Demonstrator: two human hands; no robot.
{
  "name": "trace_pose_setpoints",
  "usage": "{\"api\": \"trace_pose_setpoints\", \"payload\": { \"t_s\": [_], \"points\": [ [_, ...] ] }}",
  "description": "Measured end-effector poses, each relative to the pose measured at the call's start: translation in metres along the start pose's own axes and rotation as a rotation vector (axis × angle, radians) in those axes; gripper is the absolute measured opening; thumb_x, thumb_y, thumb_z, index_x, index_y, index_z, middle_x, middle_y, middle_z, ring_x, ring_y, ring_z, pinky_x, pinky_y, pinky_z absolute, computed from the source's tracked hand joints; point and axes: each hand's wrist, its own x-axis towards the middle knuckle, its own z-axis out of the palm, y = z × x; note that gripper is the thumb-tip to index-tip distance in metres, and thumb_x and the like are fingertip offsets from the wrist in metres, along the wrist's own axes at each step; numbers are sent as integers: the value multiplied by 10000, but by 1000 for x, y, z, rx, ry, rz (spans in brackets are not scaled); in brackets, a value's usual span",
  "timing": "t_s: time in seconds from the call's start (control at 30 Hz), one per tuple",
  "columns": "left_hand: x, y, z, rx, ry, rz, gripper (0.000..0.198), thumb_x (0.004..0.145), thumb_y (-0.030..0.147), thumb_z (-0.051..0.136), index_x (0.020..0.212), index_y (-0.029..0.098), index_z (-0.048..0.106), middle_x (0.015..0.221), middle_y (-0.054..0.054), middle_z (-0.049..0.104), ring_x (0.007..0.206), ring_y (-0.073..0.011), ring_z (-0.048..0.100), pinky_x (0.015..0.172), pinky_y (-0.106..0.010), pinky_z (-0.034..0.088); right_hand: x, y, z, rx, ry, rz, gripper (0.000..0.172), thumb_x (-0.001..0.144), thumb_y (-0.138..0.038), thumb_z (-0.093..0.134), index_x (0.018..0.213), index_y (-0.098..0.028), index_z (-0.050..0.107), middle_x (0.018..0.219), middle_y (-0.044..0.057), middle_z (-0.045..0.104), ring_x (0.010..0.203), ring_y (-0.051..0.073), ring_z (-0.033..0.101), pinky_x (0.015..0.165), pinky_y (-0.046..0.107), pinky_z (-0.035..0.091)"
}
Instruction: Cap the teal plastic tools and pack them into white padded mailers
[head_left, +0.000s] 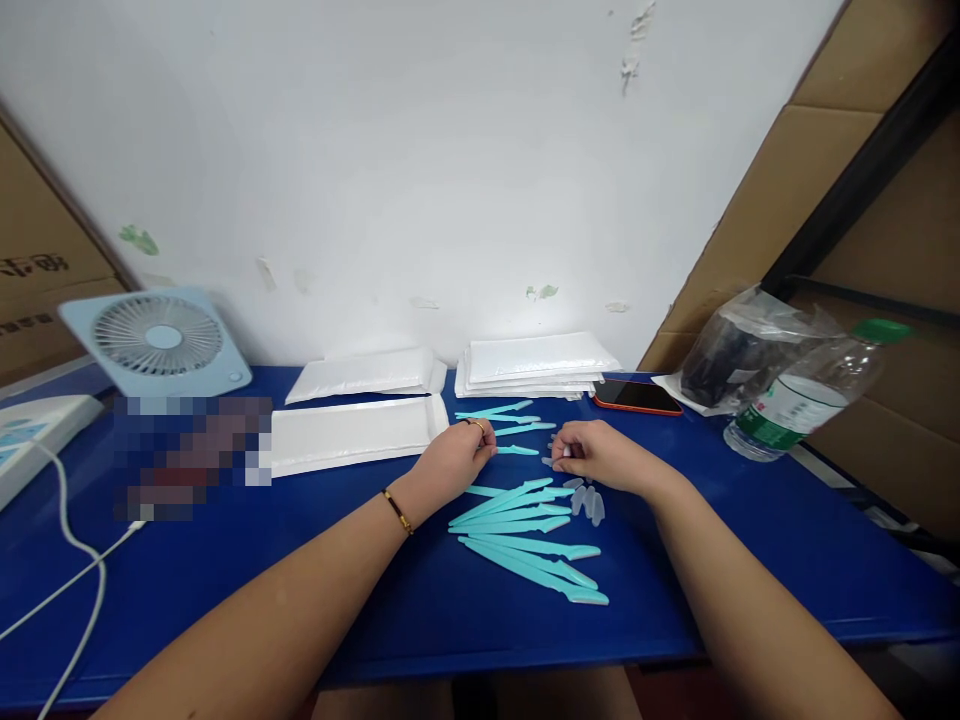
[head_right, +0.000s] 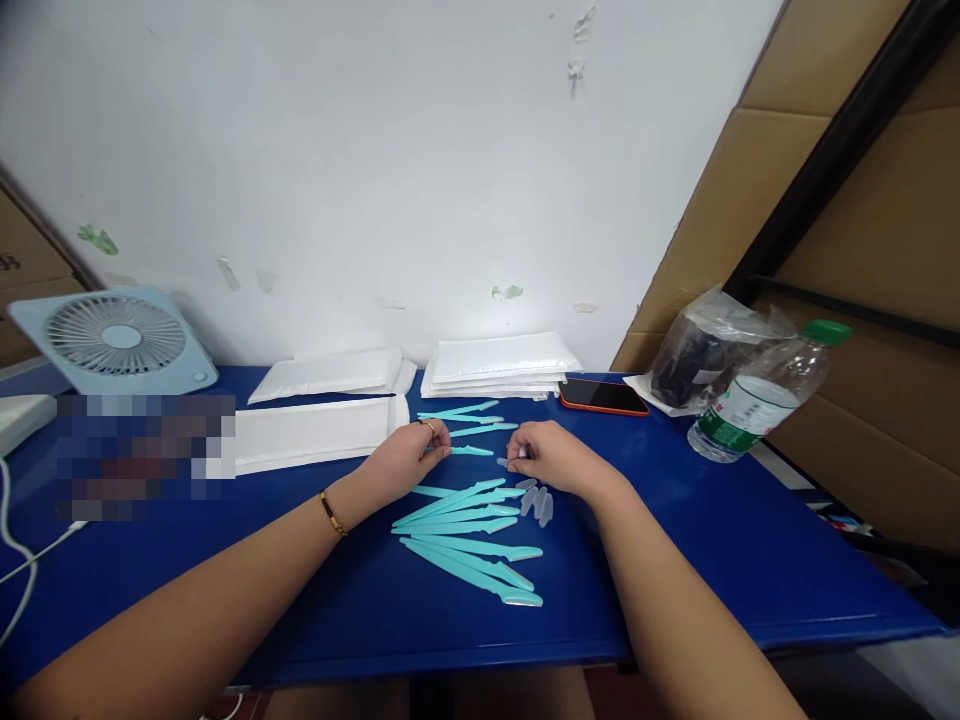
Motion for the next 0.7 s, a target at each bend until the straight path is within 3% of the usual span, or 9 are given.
{"api": "trace_pose_setpoints", "payload": {
  "t_s": [0.2, 0.5, 0.63, 0.7],
  "points": [
    [1, -3, 2, -13, 20, 17, 100, 823, 249, 456, 804, 190, 535, 771, -19, 586, 709, -160, 533, 626, -269, 390, 3, -1, -1, 68, 34, 43, 230, 730, -409, 603, 759, -189, 664, 630, 5, 610, 557, 125, 518, 525, 226, 380],
    [5, 6, 5, -7, 15, 91, 86, 828, 241, 477, 812, 192, 546, 769, -12, 591, 722, -158, 539, 652, -265, 400, 10, -15, 9, 70, 94, -83, 177, 759, -363, 595, 785, -203, 665, 743, 14, 637, 627, 132, 544, 582, 236, 413],
    [8, 12, 1, 84, 192, 85, 186, 803, 254, 529, 973, 183, 552, 986, -56, 584, 938, -204, 518, 809, -311, 400, 13, -9, 6, 2, 239, -59, 180, 767, -351, 589, 846, -211, 669, 799, 28, 645, 674, 149, 559, 614, 253, 420],
    [4, 16, -3, 103, 207, 82, 256, 776, 304, 571, 1004, 189, 554, 1026, -59, 566, 968, -213, 506, 818, -316, 401, 11, -2, -1, -60, 291, -33, 181, 774, -327, 577, 876, -212, 672, 817, 37, 644, 687, 156, 560, 624, 264, 421]
  ]
}}
